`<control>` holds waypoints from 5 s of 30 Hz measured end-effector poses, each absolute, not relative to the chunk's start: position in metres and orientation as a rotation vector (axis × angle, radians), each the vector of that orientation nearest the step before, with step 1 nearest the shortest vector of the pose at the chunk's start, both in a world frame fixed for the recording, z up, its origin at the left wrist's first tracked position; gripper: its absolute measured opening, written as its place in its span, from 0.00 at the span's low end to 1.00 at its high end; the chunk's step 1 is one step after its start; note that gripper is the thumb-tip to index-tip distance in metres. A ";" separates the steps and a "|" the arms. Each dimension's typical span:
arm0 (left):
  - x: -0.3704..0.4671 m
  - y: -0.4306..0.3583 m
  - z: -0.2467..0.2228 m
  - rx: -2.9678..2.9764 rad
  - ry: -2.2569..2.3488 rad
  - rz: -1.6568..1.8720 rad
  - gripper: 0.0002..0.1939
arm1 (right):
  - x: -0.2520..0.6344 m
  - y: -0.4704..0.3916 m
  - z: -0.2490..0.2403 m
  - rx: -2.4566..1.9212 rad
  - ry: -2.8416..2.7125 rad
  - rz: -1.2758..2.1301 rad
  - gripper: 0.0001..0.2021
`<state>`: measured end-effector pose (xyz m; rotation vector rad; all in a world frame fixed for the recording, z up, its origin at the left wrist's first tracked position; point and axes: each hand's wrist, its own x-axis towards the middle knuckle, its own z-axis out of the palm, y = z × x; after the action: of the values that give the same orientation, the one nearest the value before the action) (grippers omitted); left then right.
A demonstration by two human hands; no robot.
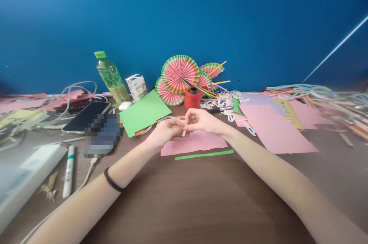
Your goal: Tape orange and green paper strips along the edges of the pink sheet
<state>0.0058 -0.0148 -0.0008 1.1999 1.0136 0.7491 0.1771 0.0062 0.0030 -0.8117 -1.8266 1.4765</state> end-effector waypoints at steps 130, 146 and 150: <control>0.006 -0.020 -0.002 1.639 1.046 0.788 0.19 | 0.176 0.005 0.004 -1.111 -2.002 1.048 0.08; -0.014 -0.001 0.007 1.557 1.110 0.518 0.07 | 0.182 -0.008 0.020 -1.344 -2.602 1.140 0.05; -0.014 0.000 0.004 1.566 1.102 0.539 0.08 | 0.175 -0.020 0.018 -1.291 -2.867 1.070 0.07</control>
<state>-0.0142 0.0005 0.0042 1.5659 1.1019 0.5392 0.1751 -0.0197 0.0175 -1.2914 -2.8669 1.0698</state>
